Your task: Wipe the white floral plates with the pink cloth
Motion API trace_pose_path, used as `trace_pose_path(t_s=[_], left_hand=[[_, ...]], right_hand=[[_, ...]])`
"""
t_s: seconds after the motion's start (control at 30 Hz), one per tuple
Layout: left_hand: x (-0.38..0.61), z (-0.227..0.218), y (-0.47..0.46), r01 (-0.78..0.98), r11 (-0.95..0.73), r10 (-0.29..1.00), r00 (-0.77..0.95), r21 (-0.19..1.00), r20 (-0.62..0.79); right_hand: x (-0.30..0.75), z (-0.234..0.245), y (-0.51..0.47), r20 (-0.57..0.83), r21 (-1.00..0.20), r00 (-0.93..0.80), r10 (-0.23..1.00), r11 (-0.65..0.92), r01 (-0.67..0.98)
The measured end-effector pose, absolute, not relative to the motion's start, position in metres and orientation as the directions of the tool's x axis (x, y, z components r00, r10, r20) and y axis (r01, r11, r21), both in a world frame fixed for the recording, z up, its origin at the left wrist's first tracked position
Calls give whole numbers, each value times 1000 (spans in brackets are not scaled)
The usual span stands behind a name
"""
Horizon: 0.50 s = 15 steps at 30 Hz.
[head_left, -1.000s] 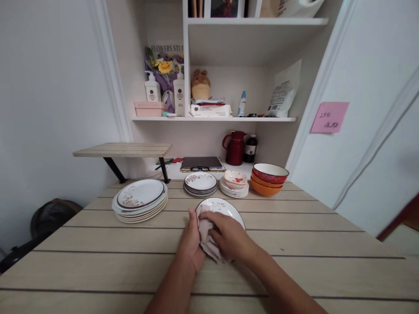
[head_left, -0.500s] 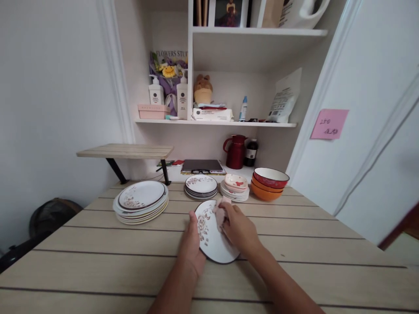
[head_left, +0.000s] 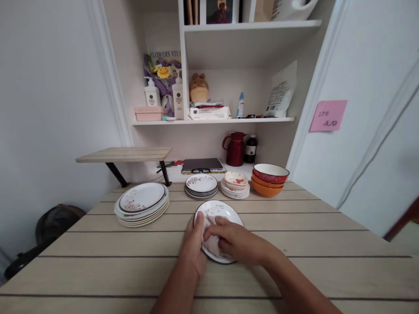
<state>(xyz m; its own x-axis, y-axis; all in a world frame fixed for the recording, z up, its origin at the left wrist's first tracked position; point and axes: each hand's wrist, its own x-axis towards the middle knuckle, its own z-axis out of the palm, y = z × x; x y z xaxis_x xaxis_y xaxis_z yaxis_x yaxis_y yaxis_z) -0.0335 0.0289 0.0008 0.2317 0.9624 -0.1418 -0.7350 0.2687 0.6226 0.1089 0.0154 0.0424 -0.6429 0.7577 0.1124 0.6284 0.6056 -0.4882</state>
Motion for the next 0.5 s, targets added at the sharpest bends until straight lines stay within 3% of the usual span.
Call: trace_pose_path(t_s=[0.17, 0.3, 0.5], left_hand=[[-32, 5, 26, -686, 209, 978, 147, 697, -148], [-32, 5, 25, -684, 210, 978, 150, 699, -147], [-30, 4, 28, -720, 239, 970, 213, 651, -120]], right_hand=[[132, 42, 21, 40, -550, -634, 773, 546, 632], [144, 36, 31, 144, -508, -321, 936, 348, 788], [124, 31, 37, 205, -418, -87, 975, 167, 893]])
